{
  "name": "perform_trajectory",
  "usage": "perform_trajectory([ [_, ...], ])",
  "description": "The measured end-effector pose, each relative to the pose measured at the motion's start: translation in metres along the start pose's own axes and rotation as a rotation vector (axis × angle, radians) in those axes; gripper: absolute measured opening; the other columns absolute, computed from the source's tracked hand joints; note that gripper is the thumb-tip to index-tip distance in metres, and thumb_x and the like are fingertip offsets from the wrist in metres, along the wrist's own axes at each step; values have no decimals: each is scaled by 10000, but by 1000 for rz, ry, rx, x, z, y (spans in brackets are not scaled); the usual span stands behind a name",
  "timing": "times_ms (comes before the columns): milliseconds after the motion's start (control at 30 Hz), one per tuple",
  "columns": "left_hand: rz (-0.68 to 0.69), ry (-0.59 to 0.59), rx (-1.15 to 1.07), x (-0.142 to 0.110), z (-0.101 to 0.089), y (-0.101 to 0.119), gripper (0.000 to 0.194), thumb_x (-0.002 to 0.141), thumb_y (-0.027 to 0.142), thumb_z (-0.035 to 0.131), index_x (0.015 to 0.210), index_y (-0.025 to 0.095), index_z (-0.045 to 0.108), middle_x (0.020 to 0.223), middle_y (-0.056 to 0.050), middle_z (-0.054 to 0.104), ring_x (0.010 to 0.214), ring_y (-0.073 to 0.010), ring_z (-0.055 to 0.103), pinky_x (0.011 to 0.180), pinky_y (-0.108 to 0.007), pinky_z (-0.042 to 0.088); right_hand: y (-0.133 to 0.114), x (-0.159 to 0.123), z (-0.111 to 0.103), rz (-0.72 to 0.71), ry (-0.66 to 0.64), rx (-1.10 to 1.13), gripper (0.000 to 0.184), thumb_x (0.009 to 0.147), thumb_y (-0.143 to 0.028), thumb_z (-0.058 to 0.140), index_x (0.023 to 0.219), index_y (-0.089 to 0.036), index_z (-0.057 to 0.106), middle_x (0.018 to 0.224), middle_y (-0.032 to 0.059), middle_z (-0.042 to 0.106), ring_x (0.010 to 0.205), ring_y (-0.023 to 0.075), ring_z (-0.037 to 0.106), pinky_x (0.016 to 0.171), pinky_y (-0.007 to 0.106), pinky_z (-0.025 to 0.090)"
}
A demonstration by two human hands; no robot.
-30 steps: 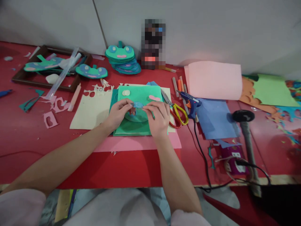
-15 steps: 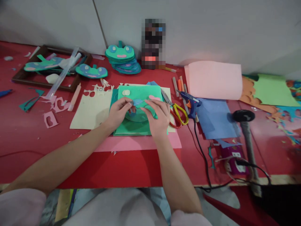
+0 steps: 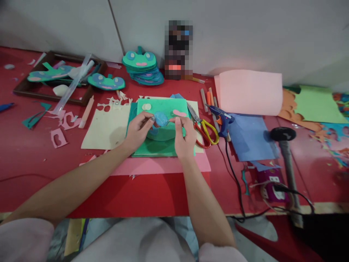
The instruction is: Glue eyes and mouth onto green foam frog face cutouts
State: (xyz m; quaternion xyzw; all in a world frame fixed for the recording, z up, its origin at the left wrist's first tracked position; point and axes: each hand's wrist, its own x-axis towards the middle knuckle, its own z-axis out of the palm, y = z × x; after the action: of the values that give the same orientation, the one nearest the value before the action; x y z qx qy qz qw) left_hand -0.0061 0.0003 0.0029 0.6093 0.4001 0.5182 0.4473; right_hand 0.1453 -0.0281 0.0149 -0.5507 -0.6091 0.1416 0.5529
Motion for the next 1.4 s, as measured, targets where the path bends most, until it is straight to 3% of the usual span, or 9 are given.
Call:
perform_trajectory([
  [533, 59, -60, 62, -1, 0, -2, 123, 866, 308, 483, 835, 199, 532, 863, -18, 599, 738, -105, 557, 684, -230, 442, 1, 1, -1, -40, -78, -15, 268, 928, -322, 384, 907, -241, 639, 869, 14, 643, 877, 137, 605, 819, 330, 475],
  [1167, 111, -126, 114, -2, 0, -2, 134, 874, 293, 473, 846, 197, 561, 938, -38, 628, 853, -121, 575, 789, -245, 447, 0, 1, -1, 39, -79, -48, 236, 906, -333, 444, 803, -226, 627, 789, 2, 647, 772, 129, 599, 757, 296, 477],
  [1400, 49, -73, 98, 0, 0, -1, 133, 860, 290, 482, 823, 195, 567, 873, -21, 625, 782, -110, 570, 729, -227, 445, 3, 0, 3, 121, -96, 184, 178, 864, -347, 509, 829, -222, 631, 804, 8, 662, 750, 135, 628, 691, 287, 517],
])
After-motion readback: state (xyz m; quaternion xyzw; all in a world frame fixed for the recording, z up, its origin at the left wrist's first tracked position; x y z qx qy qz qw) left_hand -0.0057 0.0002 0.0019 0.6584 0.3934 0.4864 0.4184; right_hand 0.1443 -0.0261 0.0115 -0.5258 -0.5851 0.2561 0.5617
